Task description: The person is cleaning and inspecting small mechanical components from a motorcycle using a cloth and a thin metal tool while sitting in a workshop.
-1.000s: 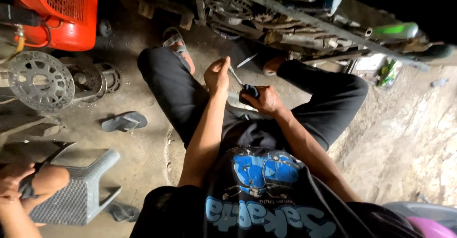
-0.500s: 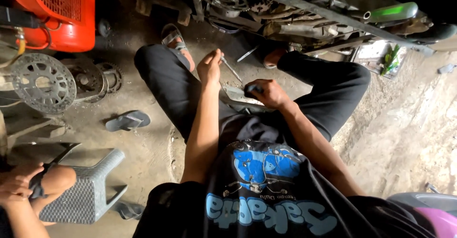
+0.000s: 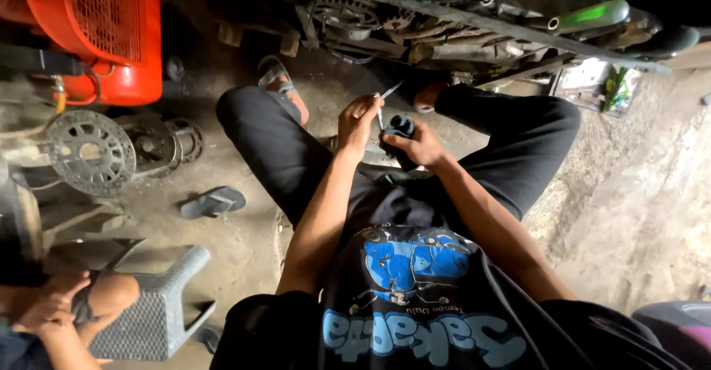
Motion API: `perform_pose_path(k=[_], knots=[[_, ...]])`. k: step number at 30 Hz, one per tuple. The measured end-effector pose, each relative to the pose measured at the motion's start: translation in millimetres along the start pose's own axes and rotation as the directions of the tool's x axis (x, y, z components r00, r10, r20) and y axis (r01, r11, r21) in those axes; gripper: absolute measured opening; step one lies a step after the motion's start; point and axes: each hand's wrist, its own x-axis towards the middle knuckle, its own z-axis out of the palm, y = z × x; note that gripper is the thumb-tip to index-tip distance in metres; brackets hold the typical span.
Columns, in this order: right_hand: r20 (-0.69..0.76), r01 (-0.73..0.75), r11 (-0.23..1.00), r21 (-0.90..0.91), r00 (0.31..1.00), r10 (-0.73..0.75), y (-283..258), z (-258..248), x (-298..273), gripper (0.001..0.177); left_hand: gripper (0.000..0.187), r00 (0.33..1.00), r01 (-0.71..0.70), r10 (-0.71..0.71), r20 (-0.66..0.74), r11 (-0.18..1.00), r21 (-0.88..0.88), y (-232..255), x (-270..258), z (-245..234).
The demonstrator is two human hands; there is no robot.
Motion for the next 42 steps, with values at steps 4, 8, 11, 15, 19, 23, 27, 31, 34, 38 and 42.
perform_pose_path(k=[4, 8, 11, 15, 19, 23, 27, 31, 34, 38, 42], knots=[[-0.095, 0.022, 0.996, 0.082, 0.995, -0.014, -9.1, -0.2, 2.6, 0.016, 0.037, 0.996, 0.051, -0.055, 0.072, 0.997, 0.051, -31.0, -2.4, 2.8], [-0.088, 0.083, 0.989, 0.125, 0.993, -0.073, 3.6, -7.3, 7.0, 0.016, 0.035, 0.983, 0.020, -0.028, 0.182, 0.999, 0.042, -41.9, -0.8, -1.2], [-0.060, 0.093, 0.992, 0.086, 0.994, -0.088, 0.6, -7.0, 5.9, 0.016, 0.028, 0.962, -0.016, 0.014, 0.274, 1.000, 0.008, -30.0, 0.5, -3.3], [-0.114, 0.133, 0.981, 0.138, 0.986, -0.117, -6.1, -7.4, 7.4, 0.016, 0.021, 0.948, 0.280, -0.263, 0.178, 0.957, -0.076, 0.1, -7.3, 2.3], [-0.363, 0.186, 0.931, 0.315, 0.930, -0.063, 7.9, -14.5, 19.5, 0.016, 0.026, 0.954, 0.288, -0.267, 0.133, 0.941, -0.176, -33.9, 4.2, -11.0], [-0.471, 0.254, 0.897, 0.361, 0.880, -0.060, -6.2, -15.2, 16.2, 0.016, 0.024, 0.969, 0.213, -0.189, 0.158, 0.965, -0.153, -60.3, 10.7, -14.8], [-0.407, 0.356, 0.922, -0.151, 0.828, -0.386, -27.5, -3.6, 1.1, 0.020, 0.021, 0.941, 0.320, -0.302, 0.150, 0.941, -0.114, -62.8, 3.6, -5.5], [-0.153, 0.523, 0.570, -0.634, 0.637, -0.755, -35.3, -4.3, 4.1, 0.024, 0.020, 0.936, 0.338, -0.338, 0.097, 0.941, 0.023, -64.5, 3.0, -4.6], [-0.331, 0.428, 0.587, -0.687, 0.534, -0.778, -32.9, -16.3, 17.6, 0.025, 0.018, 0.945, 0.276, -0.264, 0.191, 0.960, -0.038, -75.1, 3.8, -18.5], [-0.638, 0.369, 0.875, -0.315, 0.600, -0.483, 19.1, -40.4, 43.3, 0.017, 0.023, 0.927, 0.297, -0.243, 0.287, 0.941, -0.163, -47.0, -2.0, -14.7], [-0.276, -0.069, 0.768, 0.636, 0.910, 0.310, 40.4, -40.2, 47.3, 0.020, 0.025, 0.952, 0.178, -0.169, 0.256, 0.984, -0.012, -19.7, -10.8, -1.6]])
